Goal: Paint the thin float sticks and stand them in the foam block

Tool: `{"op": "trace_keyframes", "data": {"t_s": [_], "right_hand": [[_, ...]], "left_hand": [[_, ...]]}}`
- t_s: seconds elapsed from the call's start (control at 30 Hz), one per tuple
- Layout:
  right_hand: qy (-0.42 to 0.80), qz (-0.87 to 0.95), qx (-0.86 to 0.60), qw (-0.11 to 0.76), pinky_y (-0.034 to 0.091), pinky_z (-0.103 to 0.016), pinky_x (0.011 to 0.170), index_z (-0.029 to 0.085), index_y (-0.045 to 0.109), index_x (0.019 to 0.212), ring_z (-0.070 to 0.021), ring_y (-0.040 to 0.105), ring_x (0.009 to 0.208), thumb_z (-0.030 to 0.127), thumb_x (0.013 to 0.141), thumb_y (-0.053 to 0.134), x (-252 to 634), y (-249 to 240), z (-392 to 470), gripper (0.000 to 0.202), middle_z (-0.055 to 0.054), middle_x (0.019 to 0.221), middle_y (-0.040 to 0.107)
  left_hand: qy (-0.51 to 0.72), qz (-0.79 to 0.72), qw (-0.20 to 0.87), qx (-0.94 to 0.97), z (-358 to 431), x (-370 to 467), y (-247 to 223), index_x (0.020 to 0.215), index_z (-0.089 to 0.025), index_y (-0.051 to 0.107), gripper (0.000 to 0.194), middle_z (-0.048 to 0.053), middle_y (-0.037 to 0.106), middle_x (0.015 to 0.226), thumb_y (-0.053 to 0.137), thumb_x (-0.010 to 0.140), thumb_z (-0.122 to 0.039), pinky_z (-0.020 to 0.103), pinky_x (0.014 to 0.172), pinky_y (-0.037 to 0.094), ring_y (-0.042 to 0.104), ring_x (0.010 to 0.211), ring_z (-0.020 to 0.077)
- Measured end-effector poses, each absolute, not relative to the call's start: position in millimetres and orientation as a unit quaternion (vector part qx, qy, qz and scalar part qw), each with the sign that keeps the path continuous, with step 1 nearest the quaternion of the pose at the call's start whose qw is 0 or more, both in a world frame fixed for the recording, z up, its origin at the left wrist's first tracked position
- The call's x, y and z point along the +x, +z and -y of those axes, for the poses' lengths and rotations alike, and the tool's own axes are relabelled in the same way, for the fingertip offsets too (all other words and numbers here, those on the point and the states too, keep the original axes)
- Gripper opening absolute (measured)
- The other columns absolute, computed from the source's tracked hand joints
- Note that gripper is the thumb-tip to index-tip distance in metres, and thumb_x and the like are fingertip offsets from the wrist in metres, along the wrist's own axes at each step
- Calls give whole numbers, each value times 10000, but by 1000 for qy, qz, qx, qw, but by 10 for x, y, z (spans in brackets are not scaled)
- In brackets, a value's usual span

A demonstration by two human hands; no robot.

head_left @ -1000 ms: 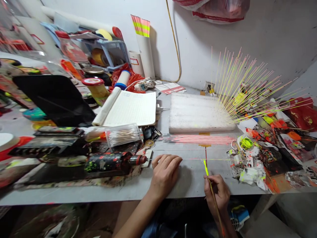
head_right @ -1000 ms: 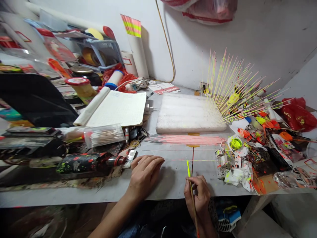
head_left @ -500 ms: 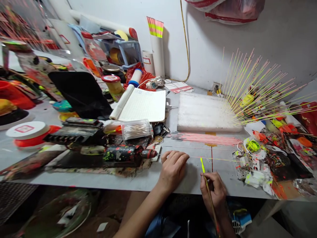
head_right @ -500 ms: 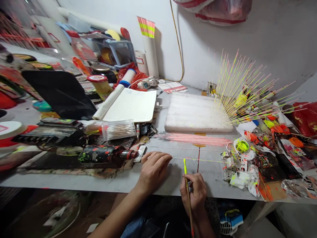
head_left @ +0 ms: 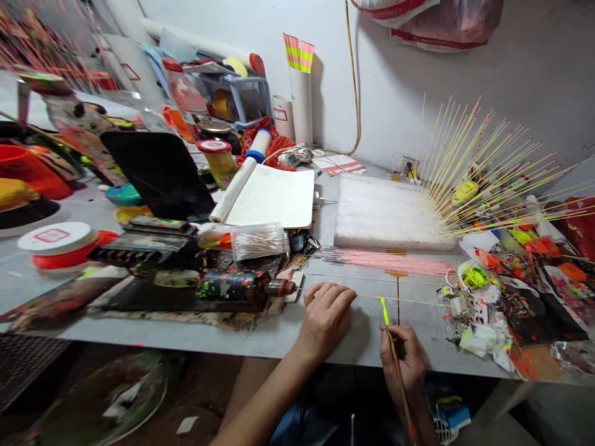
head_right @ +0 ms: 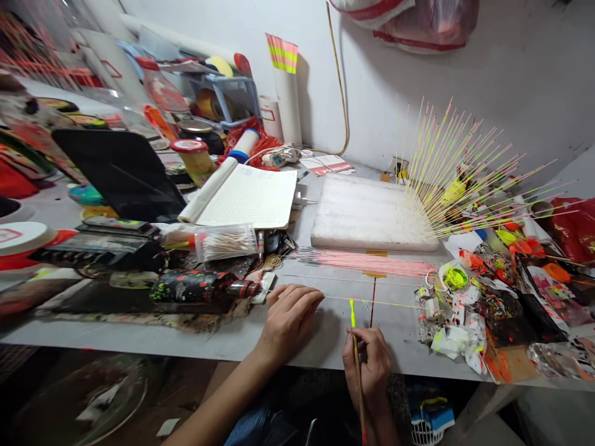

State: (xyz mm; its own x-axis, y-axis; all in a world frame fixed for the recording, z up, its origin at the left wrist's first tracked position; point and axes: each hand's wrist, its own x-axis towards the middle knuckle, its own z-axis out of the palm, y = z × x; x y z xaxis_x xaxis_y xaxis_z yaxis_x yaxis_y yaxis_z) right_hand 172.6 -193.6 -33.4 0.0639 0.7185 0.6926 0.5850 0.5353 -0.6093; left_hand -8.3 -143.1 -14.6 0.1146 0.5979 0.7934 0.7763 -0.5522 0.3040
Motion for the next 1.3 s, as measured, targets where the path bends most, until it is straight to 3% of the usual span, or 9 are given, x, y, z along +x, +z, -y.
{"op": "trace_keyframes", "data": {"t_s": [0.2, 0.37, 0.6, 1.3], "right_hand": [[88, 660, -473, 577, 525, -255, 522, 243, 651, 981, -156, 635, 612, 173, 946, 591, 1688, -340, 1979, 98, -9, 810, 703], [82, 697, -427, 569, 530, -219, 590, 227, 635, 999, -132, 658, 685, 106, 935, 581, 1607, -347, 1975, 148, -11, 834, 708], [71, 705, -433, 558, 498, -208, 549, 225, 651, 1005, -113, 573, 602, 127, 957, 565, 1481, -342, 1925, 139, 5, 797, 671], [90, 703, -444, 549, 511, -195, 637, 231, 659, 1002, -108, 609, 670, 175, 986, 581, 1514, -452, 1882, 98, 13, 824, 675]], "left_hand": [[-485, 460, 94, -738, 1430, -76, -141, 956, -217, 613, 201, -10, 724, 854, 487, 930, -63, 337, 871, 388, 644, 781, 133], [-487, 464, 99, -734, 1432, -75, -147, 950, -218, 612, 206, -5, 726, 856, 476, 934, -64, 339, 878, 385, 647, 794, 141], [-491, 460, 104, -732, 1440, -80, -138, 957, -213, 605, 208, -5, 720, 856, 467, 940, -58, 335, 887, 386, 644, 802, 146], [-504, 462, 99, -722, 1448, -62, -135, 934, -205, 609, 213, -15, 702, 833, 436, 975, -88, 326, 913, 361, 623, 784, 125]]}}
